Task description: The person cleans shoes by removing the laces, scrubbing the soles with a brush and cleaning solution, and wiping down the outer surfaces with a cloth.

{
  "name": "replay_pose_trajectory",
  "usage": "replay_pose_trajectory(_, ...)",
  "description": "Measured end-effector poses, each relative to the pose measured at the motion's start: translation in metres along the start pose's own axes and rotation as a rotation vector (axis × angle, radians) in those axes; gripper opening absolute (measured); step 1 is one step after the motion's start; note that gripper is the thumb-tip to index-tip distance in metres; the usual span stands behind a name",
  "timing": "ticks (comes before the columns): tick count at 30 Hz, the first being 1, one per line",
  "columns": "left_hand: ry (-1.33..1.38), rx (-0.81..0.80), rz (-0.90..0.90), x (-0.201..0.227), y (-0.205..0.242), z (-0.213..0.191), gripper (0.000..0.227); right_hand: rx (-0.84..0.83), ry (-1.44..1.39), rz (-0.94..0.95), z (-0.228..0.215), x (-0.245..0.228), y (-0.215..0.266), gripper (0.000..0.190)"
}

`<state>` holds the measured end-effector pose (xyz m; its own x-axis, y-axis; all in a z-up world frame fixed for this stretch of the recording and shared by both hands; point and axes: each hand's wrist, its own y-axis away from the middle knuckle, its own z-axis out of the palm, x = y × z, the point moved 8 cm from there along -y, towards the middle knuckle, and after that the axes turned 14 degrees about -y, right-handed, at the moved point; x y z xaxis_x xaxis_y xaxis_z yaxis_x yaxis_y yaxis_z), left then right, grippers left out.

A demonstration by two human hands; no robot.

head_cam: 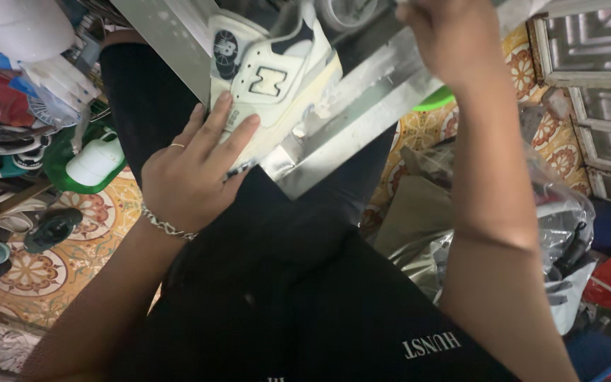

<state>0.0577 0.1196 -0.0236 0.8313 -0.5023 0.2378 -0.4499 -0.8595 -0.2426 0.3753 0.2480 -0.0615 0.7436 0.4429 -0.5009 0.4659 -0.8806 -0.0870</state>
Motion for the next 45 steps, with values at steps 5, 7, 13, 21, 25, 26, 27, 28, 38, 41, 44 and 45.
replay_pose_trajectory(5, -0.057, 0.033, 0.025, 0.019, -0.004, 0.009, 0.068, 0.089, -0.401, 0.191, 0.002, -0.067, 0.064, 0.042)
replay_pose_trajectory(7, -0.049, 0.008, 0.029, 0.025, -0.005, 0.013, 0.069, 0.154, -0.405, 0.200, 0.015, -0.075, 0.080, 0.041)
replay_pose_trajectory(13, -0.017, -0.009, 0.067, 0.033, -0.006, 0.017, 0.072, 0.268, -0.348, 0.291, 0.049, -0.088, 0.093, 0.038)
replay_pose_trajectory(21, -0.011, -0.001, 0.067, 0.029, -0.006, 0.013, 0.068, 0.281, -0.087, 0.160, 0.041, -0.082, 0.081, 0.037)
replay_pose_trajectory(25, 0.020, 0.026, 0.048, 0.024, -0.007, 0.013, 0.065, 0.238, -0.260, 0.092, 0.049, -0.100, 0.088, 0.020)
replay_pose_trajectory(26, 0.021, 0.043, 0.062, 0.024, -0.007, 0.012, 0.064, 0.186, -0.238, 0.097, 0.054, -0.106, 0.089, 0.031)
replay_pose_trajectory(27, 0.023, 0.038, 0.061, 0.025, -0.006, 0.012, 0.064, 0.132, -0.217, 0.107, 0.059, -0.109, 0.090, 0.044)
replay_pose_trajectory(28, 0.028, 0.027, 0.054, 0.025, -0.005, 0.012, 0.065, 0.129, -0.220, 0.111, 0.056, -0.103, 0.086, 0.044)
replay_pose_trajectory(38, 0.060, 0.022, 0.041, 0.023, -0.007, 0.011, 0.066, 0.120, -0.174, 0.137, 0.042, -0.083, 0.070, 0.036)
replay_pose_trajectory(41, 0.023, -0.004, 0.038, 0.024, -0.009, 0.014, 0.068, 0.109, -0.148, 0.134, 0.045, -0.100, 0.074, 0.038)
replay_pose_trajectory(44, 0.041, 0.013, 0.033, 0.023, -0.009, 0.011, 0.065, 0.088, -0.239, 0.145, 0.047, -0.106, 0.074, 0.036)
replay_pose_trajectory(45, 0.043, 0.006, 0.035, 0.023, -0.008, 0.011, 0.065, 0.086, -0.275, 0.183, 0.047, -0.101, 0.075, 0.035)
